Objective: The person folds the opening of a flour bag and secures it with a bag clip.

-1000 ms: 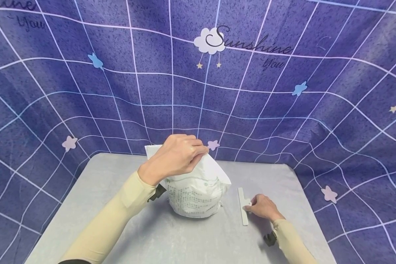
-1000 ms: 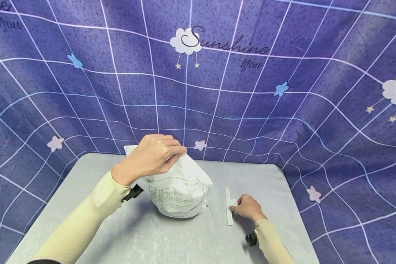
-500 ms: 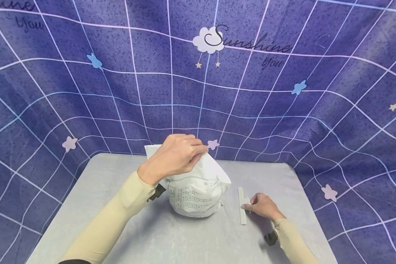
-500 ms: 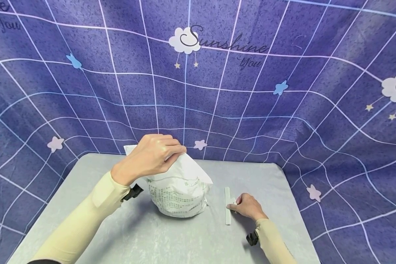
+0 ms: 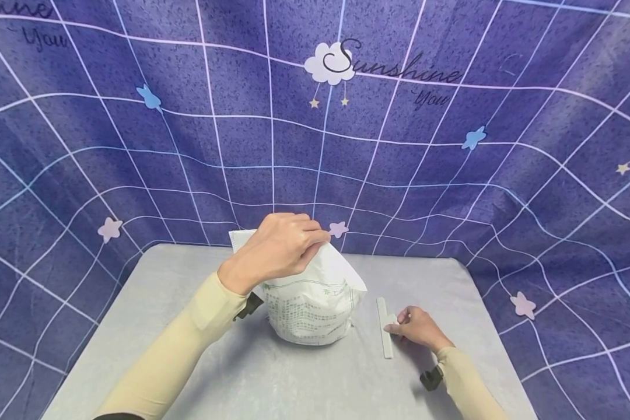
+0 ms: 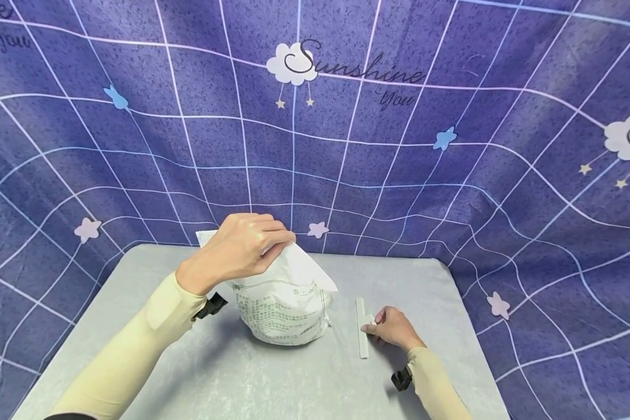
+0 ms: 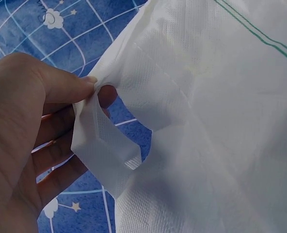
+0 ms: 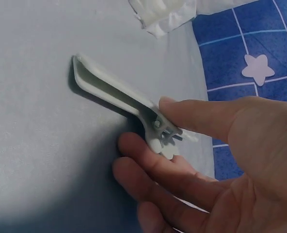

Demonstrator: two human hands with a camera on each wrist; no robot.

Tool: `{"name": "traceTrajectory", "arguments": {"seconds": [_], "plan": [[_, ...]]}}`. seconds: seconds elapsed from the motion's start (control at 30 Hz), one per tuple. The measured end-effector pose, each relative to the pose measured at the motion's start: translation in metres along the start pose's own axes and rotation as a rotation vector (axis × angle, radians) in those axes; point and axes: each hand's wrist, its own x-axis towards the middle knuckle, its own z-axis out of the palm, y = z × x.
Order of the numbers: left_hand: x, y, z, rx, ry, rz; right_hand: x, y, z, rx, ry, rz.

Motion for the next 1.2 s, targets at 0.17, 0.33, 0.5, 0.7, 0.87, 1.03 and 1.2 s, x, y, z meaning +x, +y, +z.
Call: {"name": "traceTrajectory", "arguments": {"seconds": [0.17,0.33,0.5,0.7,0.87,1.03,1.2], "plan": [[-0.0004,0.0001,-0.0005,-0.002,0.0,0.003,0.0006,0.0012,-0.0001,0.0,-0.011,0.03],[0.0002,-0.0004,0.0003,-0.009,0.004,0.007,0.0016,0.0023,-0.0002,-0.01,-0.024,0.029],[0.0014,-0.0002,0.0004,-0.005,0.0,0.007,0.0021,0.006,0.0015,-0.015,-0.034,0.037],[0.0018,-0.0002,0.0005,-0.001,-0.004,0.006,0.0019,0.0058,0.0007,-0.032,-0.04,0.042],[0.0017,-0.0009,0.0007,-0.005,-0.003,0.004,0.0009,0.0035,-0.0005,-0.021,-0.045,0.031],[0.0015,-0.001,0.0008,-0.008,0.0,0.004,0.0011,0.0035,0.0008,-0.008,-0.036,0.026],[0.0004,-0.0013,0.0014,-0.008,-0.001,0.002,0.0004,0.0024,0.0018,-0.015,-0.034,0.036]]}}
